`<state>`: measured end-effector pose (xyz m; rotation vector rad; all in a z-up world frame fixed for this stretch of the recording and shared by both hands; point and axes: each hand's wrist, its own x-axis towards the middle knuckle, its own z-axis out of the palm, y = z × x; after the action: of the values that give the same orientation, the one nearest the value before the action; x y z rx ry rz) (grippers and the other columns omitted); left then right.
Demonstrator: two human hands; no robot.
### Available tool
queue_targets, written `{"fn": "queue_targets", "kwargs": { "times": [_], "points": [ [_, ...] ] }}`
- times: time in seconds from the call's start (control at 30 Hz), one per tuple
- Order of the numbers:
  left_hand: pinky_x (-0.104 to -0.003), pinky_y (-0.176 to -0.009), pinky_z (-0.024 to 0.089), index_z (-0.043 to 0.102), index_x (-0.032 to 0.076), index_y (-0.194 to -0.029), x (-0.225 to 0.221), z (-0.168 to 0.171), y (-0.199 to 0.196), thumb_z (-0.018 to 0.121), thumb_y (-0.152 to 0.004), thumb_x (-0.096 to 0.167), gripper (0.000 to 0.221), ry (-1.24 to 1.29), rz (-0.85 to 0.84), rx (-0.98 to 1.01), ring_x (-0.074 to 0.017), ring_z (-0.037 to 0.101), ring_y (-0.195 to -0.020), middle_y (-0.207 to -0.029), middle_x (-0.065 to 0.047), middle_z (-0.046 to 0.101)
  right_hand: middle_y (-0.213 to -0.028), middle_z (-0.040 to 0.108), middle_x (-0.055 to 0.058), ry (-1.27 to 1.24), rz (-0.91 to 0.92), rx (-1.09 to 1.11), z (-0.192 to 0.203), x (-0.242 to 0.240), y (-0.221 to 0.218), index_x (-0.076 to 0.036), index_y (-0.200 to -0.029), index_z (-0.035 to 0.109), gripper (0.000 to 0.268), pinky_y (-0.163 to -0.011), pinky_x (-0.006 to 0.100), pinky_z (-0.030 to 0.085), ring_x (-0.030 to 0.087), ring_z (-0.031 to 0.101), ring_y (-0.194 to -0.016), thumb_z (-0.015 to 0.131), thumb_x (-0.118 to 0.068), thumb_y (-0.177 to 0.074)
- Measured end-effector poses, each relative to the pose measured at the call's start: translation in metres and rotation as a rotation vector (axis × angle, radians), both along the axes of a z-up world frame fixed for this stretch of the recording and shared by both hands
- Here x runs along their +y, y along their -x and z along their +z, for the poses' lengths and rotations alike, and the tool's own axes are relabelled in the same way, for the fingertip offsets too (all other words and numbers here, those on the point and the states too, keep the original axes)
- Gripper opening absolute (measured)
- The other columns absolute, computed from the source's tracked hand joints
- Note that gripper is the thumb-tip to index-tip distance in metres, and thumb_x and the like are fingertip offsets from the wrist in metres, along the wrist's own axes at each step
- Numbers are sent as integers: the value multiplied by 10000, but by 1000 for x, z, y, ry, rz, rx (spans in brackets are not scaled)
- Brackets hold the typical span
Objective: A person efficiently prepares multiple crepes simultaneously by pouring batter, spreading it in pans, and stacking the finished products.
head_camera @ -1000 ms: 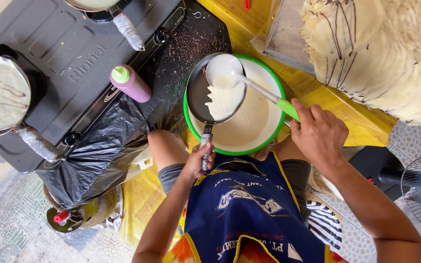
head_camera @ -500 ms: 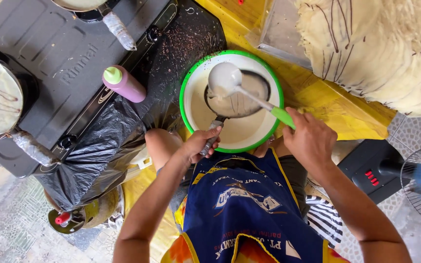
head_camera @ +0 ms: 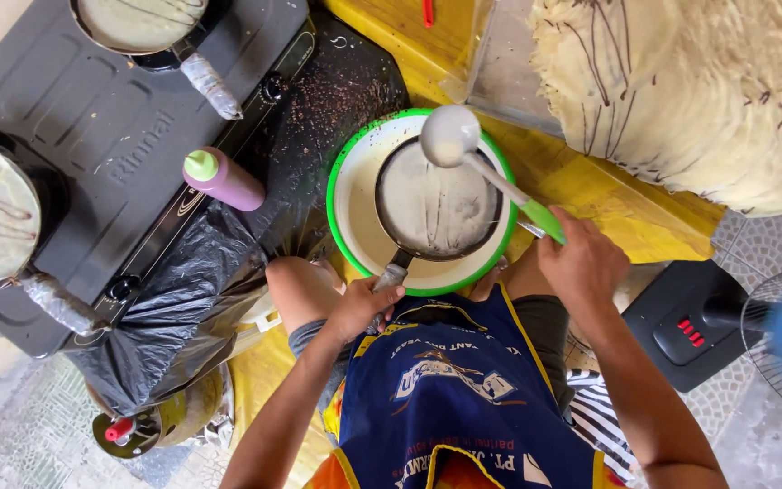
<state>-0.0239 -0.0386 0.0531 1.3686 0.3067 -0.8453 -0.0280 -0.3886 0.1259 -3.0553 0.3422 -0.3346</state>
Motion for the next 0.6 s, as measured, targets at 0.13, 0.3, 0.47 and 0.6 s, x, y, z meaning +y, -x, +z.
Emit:
{"fn": "queue_targets", "kwargs": {
  "times": [0.13,0.3,0.47,0.6],
  "points": [
    [-278,-352,496,639,-65,-851,-4,-3,10,837,-888,195,329,97,51,-6,-228,602,-345,-511,-170,564,-972,700,25,92,33,-37,22,-1,13,-296,-1299,751,427,-731,443,606,298,738,-770,695,-327,-876],
    [-283,-342,488,638,-66,-864,-8,-1,11,815,-911,168,297,170,39,-41,-224,596,-334,-500,-170,553,-980,730,43,-139,48,-104,17,0,6,-295,-1266,784,417,-756,472,592,358,733,-811,739,-325,-852],
    [-272,-397,499,668,31,-763,16,35,-7,831,-826,358,371,-290,-93,-103,-192,623,-353,-490,-109,610,-1007,758,49,-269,-146,97,-9,-36,2,-375,-1283,753,419,-904,478,556,374,726,-960,687,-445,-875],
    [-596,-838,551,648,-13,-918,32,69,-9,655,-909,449,463,-1027,-405,-528,-519,725,-857,-839,-321,734,-1037,796,104,-184,-229,427,-48,-40,4,-395,-1296,726,481,-952,534,548,410,738,-1023,578,-562,-870]
  ]
}}
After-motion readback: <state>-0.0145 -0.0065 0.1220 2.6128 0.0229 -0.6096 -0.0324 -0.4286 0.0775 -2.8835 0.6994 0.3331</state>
